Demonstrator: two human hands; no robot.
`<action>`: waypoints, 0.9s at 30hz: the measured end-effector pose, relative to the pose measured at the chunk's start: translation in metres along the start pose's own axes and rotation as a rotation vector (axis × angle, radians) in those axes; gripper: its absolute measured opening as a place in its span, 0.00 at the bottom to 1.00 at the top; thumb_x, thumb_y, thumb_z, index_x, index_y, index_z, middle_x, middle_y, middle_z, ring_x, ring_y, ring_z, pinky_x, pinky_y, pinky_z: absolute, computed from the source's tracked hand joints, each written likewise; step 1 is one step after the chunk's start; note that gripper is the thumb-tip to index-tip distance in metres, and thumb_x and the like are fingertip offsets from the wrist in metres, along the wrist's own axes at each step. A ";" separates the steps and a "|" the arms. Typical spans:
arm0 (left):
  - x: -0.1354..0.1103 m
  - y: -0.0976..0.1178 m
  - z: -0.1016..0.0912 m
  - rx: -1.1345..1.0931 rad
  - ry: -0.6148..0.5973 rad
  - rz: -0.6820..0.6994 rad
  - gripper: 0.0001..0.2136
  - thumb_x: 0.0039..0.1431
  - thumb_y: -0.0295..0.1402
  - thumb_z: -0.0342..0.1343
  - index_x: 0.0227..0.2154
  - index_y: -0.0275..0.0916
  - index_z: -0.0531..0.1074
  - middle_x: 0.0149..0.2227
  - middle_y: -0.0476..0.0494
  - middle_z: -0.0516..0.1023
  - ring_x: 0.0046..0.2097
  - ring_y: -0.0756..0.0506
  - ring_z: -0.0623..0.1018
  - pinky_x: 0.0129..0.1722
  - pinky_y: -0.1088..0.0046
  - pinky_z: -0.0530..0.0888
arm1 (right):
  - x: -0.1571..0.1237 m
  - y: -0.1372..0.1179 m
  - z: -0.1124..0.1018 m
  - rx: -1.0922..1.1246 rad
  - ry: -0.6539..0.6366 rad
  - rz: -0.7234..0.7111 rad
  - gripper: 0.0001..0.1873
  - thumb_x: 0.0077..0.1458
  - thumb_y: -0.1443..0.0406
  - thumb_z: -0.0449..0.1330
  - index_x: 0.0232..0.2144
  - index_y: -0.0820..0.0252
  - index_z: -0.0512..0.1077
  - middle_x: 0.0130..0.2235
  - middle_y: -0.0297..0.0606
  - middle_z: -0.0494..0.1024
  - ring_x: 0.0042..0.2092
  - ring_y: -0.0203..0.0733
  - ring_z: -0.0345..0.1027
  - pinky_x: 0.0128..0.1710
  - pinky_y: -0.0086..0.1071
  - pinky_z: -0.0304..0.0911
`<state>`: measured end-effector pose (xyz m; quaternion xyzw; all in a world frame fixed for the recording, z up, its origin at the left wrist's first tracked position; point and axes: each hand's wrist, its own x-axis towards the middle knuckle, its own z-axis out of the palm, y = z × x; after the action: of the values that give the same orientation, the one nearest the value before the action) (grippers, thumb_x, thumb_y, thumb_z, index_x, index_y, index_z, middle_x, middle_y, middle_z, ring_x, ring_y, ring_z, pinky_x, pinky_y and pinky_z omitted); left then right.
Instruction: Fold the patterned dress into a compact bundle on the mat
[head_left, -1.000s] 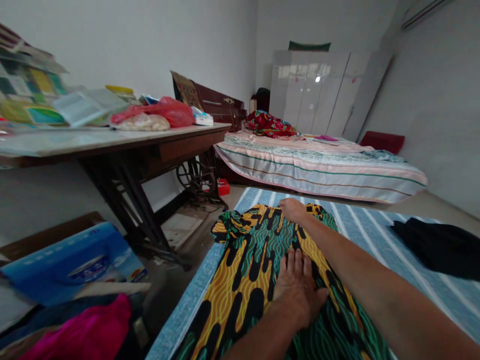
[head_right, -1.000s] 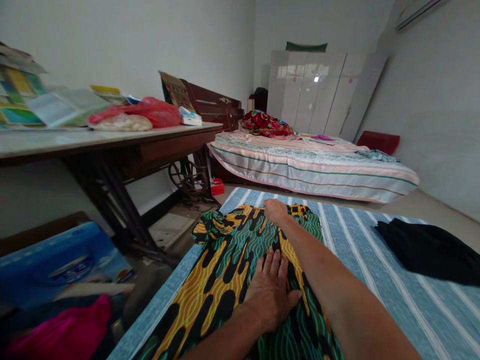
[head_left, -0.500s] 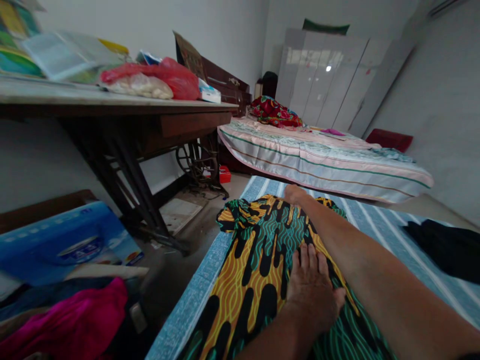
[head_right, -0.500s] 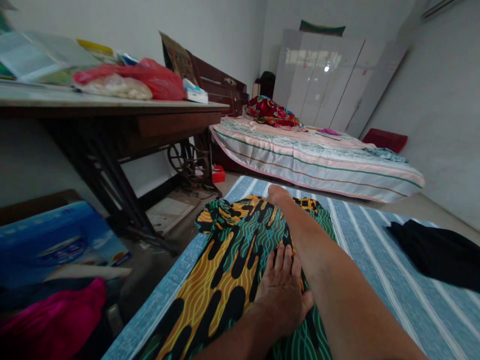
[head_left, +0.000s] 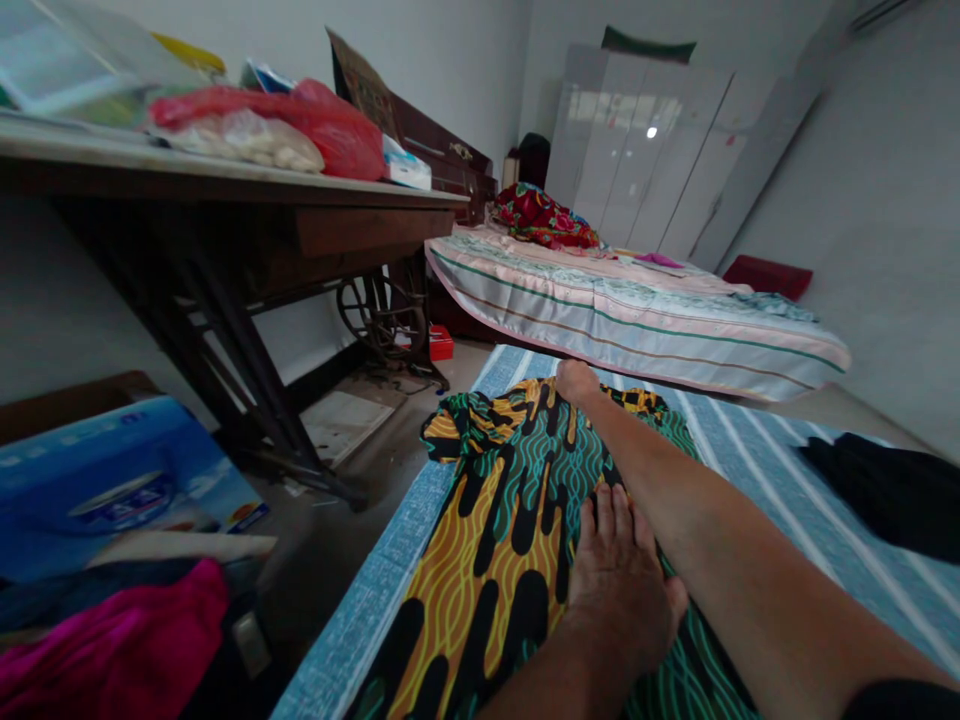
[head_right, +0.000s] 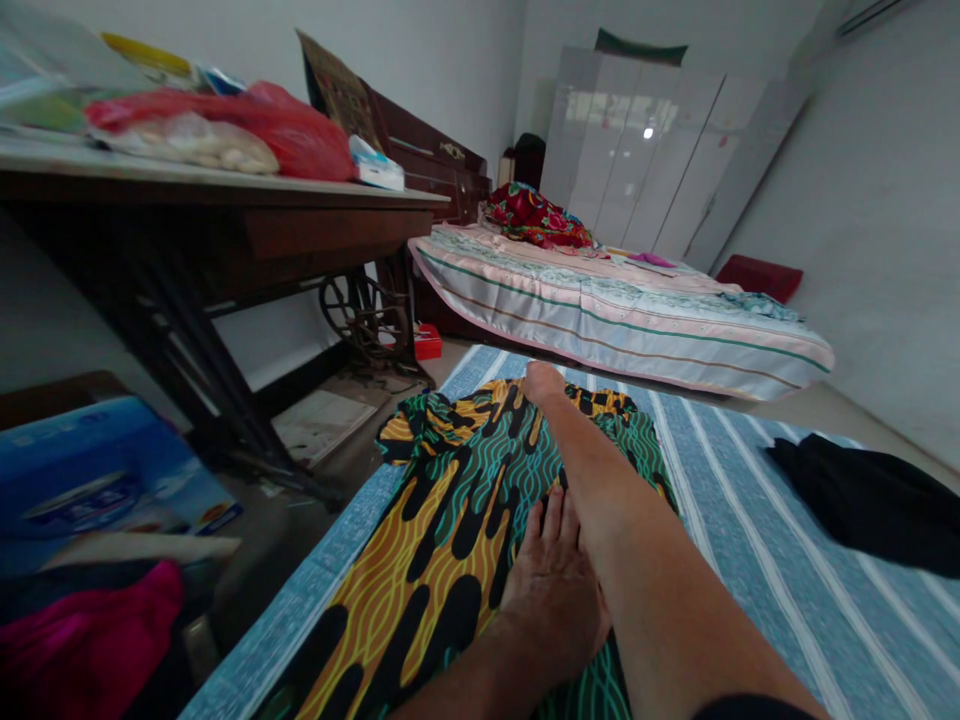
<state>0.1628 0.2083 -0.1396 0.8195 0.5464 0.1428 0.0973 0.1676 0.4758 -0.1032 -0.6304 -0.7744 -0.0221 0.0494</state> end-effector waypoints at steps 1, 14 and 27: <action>0.000 0.000 -0.001 -0.016 -0.009 -0.001 0.32 0.61 0.46 0.35 0.62 0.27 0.48 0.65 0.31 0.45 0.65 0.32 0.42 0.61 0.48 0.49 | -0.001 0.000 -0.001 0.001 0.003 -0.010 0.16 0.59 0.59 0.54 0.44 0.64 0.70 0.46 0.44 0.74 0.47 0.44 0.68 0.46 0.41 0.63; 0.008 0.003 -0.015 -0.064 -0.125 -0.047 0.34 0.60 0.50 0.35 0.63 0.31 0.45 0.65 0.35 0.39 0.65 0.35 0.38 0.62 0.50 0.44 | -0.040 -0.026 -0.009 0.035 0.033 -0.271 0.14 0.56 0.65 0.50 0.40 0.51 0.73 0.44 0.36 0.76 0.48 0.43 0.68 0.43 0.31 0.62; 0.009 0.005 -0.022 -0.034 -0.154 -0.050 0.33 0.60 0.49 0.35 0.63 0.33 0.44 0.65 0.36 0.40 0.65 0.35 0.39 0.62 0.50 0.44 | -0.060 -0.027 0.000 0.080 0.023 -0.303 0.16 0.60 0.64 0.44 0.45 0.58 0.69 0.47 0.43 0.72 0.48 0.44 0.66 0.45 0.33 0.60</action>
<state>0.1631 0.2145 -0.1166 0.8125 0.5550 0.0861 0.1564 0.1530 0.4120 -0.1082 -0.5034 -0.8604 -0.0059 0.0794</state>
